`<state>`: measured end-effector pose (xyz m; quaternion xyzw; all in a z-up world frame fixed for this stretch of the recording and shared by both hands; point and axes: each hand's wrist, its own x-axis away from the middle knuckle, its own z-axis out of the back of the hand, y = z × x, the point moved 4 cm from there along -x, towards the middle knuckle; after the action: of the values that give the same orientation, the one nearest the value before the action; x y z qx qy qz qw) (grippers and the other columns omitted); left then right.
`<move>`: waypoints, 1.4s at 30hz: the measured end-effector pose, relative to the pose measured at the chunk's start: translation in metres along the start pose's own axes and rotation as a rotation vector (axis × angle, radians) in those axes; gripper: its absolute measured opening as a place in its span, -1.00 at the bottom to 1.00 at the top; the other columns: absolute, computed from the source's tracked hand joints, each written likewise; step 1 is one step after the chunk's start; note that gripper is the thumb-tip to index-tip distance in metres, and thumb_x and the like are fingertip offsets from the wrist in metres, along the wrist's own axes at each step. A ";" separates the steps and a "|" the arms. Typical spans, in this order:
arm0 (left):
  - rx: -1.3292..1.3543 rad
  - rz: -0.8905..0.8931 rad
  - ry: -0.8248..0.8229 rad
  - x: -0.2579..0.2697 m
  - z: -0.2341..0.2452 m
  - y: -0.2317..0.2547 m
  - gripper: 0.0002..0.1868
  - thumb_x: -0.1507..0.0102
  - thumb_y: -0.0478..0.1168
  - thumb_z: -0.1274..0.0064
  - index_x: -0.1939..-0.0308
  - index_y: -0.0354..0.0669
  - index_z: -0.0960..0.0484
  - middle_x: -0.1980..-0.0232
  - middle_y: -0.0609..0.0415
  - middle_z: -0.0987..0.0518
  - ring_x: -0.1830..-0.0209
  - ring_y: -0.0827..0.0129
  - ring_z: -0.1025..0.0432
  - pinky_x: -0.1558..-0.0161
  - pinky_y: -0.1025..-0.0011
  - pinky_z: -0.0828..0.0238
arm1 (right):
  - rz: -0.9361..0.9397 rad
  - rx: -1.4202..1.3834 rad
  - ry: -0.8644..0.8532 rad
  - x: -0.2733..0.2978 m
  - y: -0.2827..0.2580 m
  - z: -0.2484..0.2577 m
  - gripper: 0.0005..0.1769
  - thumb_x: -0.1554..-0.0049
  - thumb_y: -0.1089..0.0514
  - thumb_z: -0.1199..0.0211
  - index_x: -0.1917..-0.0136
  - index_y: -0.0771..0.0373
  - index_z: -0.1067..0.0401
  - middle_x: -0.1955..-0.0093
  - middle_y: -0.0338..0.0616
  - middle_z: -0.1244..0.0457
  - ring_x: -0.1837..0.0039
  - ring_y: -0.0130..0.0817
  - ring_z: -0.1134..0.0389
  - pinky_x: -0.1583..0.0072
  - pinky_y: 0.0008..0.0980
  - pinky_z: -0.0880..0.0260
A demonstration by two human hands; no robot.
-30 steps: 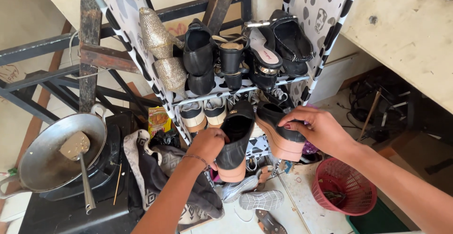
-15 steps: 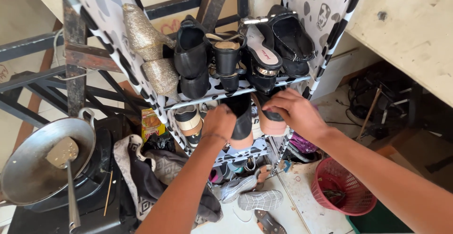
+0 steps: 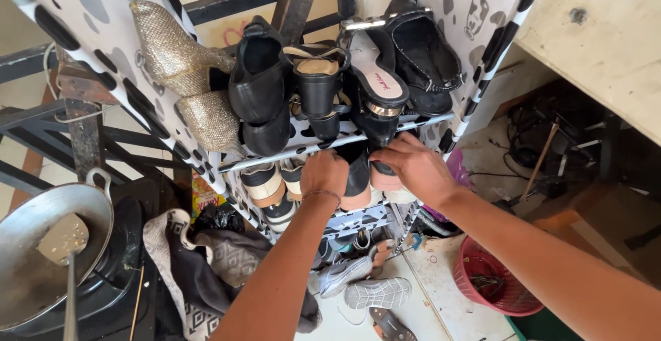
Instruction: Organizing and rearranging various pairs of shoes, sneakers, and sandals on a multi-tier shoe rack.
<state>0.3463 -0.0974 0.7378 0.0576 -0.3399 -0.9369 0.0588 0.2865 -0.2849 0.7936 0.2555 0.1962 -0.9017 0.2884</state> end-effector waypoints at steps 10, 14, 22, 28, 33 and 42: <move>-0.130 0.039 -0.036 -0.035 -0.036 -0.023 -0.55 -0.31 -0.05 0.21 0.20 -0.25 -0.76 0.04 -0.31 -0.65 -0.01 -0.18 -0.54 -0.11 0.05 -0.47 | 0.075 0.161 -0.022 -0.001 0.015 -0.039 -0.65 0.03 0.29 -0.27 -0.03 0.06 -0.62 -0.04 -0.35 -0.41 -0.16 -0.30 -0.40 -0.05 -0.36 -0.47; 0.015 0.182 -0.055 -0.045 -0.044 -0.038 -0.56 -0.24 -0.02 0.15 0.16 -0.26 -0.74 0.01 -0.31 -0.65 -0.01 -0.17 -0.55 -0.10 0.08 -0.48 | 0.058 0.141 -0.049 -0.001 0.017 -0.051 -0.69 -0.03 0.29 -0.26 -0.05 0.10 -0.60 -0.06 -0.29 -0.42 -0.12 -0.28 -0.40 -0.09 -0.33 -0.47; -0.080 0.012 -0.130 -0.004 0.010 0.008 -0.34 -0.31 0.28 0.06 0.13 -0.32 -0.73 0.02 -0.37 -0.62 -0.07 -0.16 -0.52 -0.15 0.06 -0.43 | -0.054 -0.015 -0.151 0.000 0.021 -0.049 -0.15 0.11 0.15 -0.43 -0.42 0.34 -0.23 -0.35 0.22 -0.18 -0.34 0.31 -0.16 -0.30 0.02 -0.24; 0.111 -0.329 0.060 -0.016 -0.017 -0.014 -0.44 -0.09 -0.02 -0.27 0.03 -0.44 -0.63 0.04 -0.46 -0.57 0.08 -0.28 -0.49 0.07 -0.02 -0.46 | -0.312 -0.061 -0.302 0.006 0.029 -0.062 -0.15 0.06 0.16 -0.48 -0.44 0.20 -0.20 -0.46 0.22 -0.04 -0.44 0.27 -0.09 -0.40 0.00 -0.18; -0.019 -0.092 -0.153 -0.007 -0.012 -0.007 -0.53 -0.32 0.03 -0.08 -0.06 -0.34 -0.64 -0.13 -0.37 -0.60 -0.15 -0.17 -0.52 -0.20 0.07 -0.47 | -0.315 0.003 -0.281 0.003 0.030 -0.065 -0.20 0.01 0.23 -0.41 -0.45 0.19 -0.17 -0.47 0.13 -0.08 -0.52 0.15 -0.07 -0.44 -0.06 -0.20; -0.061 -0.227 -0.071 -0.027 -0.070 -0.029 -0.29 -0.27 -0.12 -0.16 -0.30 -0.56 -0.23 -0.31 -0.50 -0.31 -0.38 -0.26 -0.26 -0.47 0.10 -0.22 | -0.436 -0.103 -0.353 -0.004 0.026 -0.069 0.03 -0.02 0.19 -0.41 -0.59 0.20 0.10 -0.57 0.18 0.11 -0.60 0.19 0.11 -0.48 0.01 -0.08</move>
<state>0.3814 -0.1159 0.6676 0.0606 -0.3046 -0.9488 -0.0581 0.3292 -0.2681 0.7353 0.0311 0.2390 -0.9618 0.1301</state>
